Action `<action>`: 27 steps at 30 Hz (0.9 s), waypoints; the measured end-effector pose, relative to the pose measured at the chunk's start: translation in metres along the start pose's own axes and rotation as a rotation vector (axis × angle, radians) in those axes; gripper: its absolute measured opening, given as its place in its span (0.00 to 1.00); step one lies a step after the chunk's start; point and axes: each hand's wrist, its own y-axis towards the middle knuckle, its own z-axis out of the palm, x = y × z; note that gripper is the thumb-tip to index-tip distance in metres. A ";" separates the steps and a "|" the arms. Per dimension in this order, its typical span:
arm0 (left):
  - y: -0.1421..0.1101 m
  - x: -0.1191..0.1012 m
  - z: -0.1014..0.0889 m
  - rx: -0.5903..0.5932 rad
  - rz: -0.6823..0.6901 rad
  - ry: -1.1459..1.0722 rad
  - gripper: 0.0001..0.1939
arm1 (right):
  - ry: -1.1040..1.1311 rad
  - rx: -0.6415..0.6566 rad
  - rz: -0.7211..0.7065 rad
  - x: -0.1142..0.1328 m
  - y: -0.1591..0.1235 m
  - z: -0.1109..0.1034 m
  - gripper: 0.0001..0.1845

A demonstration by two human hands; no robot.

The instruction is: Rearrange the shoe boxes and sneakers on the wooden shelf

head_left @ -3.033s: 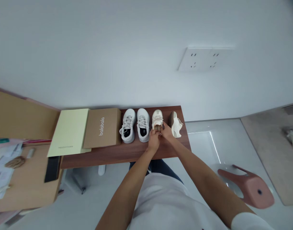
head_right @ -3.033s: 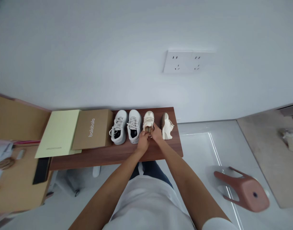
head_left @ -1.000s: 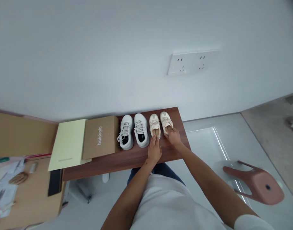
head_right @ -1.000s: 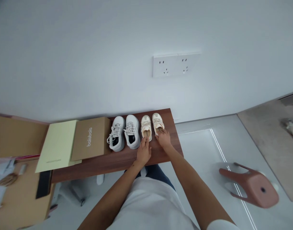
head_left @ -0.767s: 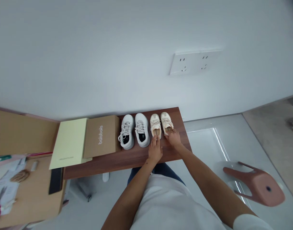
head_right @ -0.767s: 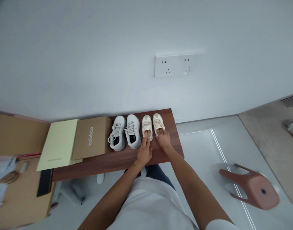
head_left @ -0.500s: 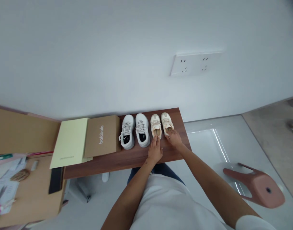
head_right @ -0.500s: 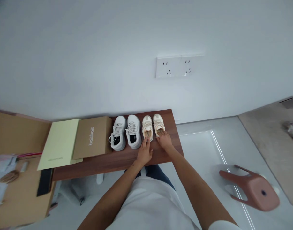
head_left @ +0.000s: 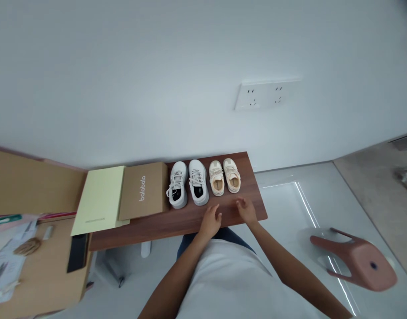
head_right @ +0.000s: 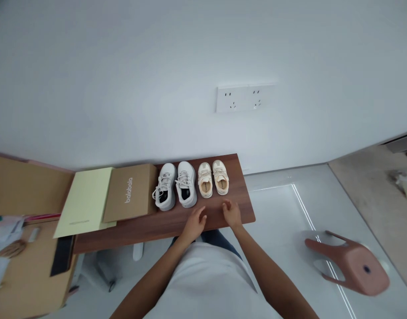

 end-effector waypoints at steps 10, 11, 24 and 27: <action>0.048 -0.013 0.030 -0.125 -0.153 -0.110 0.37 | -0.015 -0.116 0.029 0.017 0.035 0.012 0.31; 0.057 -0.017 0.032 -0.138 -0.179 -0.115 0.37 | -0.016 -0.105 0.030 0.022 0.042 0.014 0.29; 0.098 -0.033 0.024 -0.182 -0.221 -0.074 0.17 | 0.107 -0.055 0.097 0.031 0.066 0.020 0.08; 0.101 -0.036 0.021 -0.224 -0.213 -0.126 0.14 | 0.141 -0.072 0.097 0.031 0.069 0.015 0.08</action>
